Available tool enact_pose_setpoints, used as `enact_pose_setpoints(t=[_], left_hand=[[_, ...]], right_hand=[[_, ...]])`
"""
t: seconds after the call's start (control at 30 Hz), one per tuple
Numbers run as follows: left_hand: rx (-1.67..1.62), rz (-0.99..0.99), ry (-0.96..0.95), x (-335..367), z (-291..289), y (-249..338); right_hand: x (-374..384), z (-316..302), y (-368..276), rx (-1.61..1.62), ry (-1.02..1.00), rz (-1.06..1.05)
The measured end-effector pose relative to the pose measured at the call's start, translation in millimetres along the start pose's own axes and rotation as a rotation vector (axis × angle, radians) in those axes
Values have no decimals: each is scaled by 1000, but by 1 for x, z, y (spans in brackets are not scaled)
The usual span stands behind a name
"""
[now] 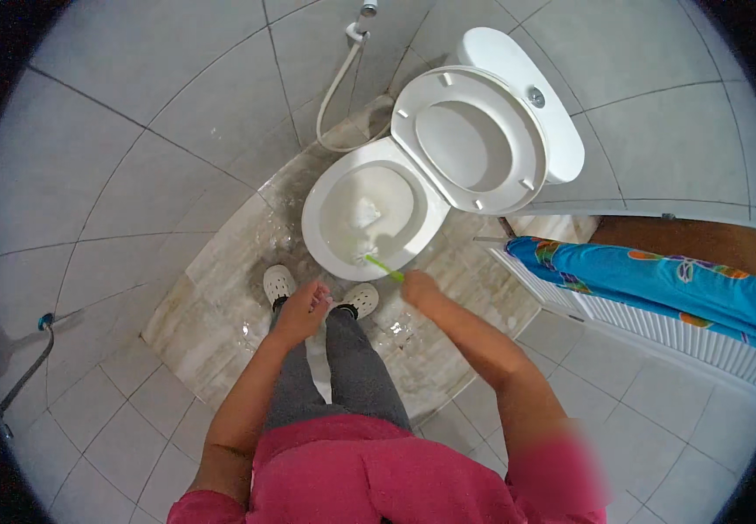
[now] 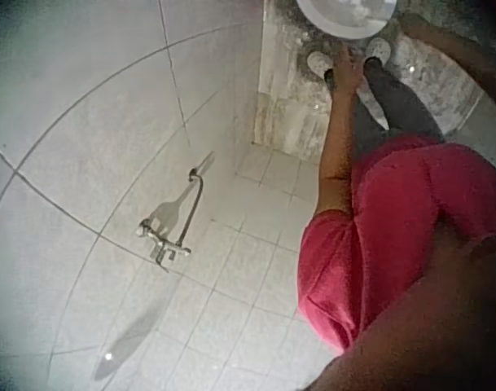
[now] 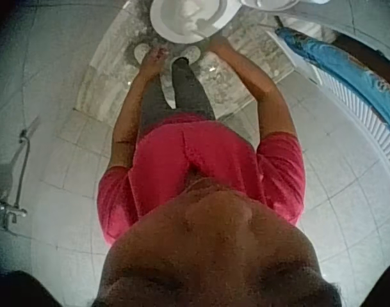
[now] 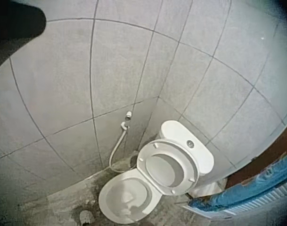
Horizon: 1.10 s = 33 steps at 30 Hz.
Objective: The person scrubs the inside of a white toilet bowl using a green toilet brush. They then pour liquid from a clear plastic bottle into the bowl and continue scrubbing the interior surfaces and rim.
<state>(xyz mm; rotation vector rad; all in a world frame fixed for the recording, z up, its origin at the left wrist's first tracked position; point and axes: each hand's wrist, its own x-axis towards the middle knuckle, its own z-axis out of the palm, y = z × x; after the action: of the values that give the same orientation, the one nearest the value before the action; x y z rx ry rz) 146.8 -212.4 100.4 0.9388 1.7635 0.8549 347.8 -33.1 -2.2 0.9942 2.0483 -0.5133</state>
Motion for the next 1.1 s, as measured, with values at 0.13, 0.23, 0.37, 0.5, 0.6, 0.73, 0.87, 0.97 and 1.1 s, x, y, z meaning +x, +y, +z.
enact_pose_setpoints(t=[0.13, 0.23, 0.37, 0.5, 0.6, 0.73, 0.87, 0.97, 1.1], left_hand=[[-66, 2, 54, -12, -17, -14], [-29, -45, 35, -17, -28, -18], [-7, -11, 34, -21, -39, -21], [-28, 6, 7, -15, -47, -21], [-32, 52, 24, -15, -59, -37], [14, 76, 4, -14, -70, -42], [-7, 76, -118, -4, -71, -16], [57, 54, -57, -16, -91, -42], [78, 47, -86, -12, -100, -29]], right_hand=[[9, -37, 27, -66, 177, 171], [7, -27, 18, 18, 190, 241], [26, 54, -28, -52, 195, -244], [8, 44, -34, 59, 161, -138], [-18, 13, -12, 98, 138, 207], [-34, -17, -16, 244, 231, 413], [3, 105, -25, -41, 160, 89], [-21, 31, -134, 265, 141, -152], [-13, 63, -125, 444, 311, -6]])
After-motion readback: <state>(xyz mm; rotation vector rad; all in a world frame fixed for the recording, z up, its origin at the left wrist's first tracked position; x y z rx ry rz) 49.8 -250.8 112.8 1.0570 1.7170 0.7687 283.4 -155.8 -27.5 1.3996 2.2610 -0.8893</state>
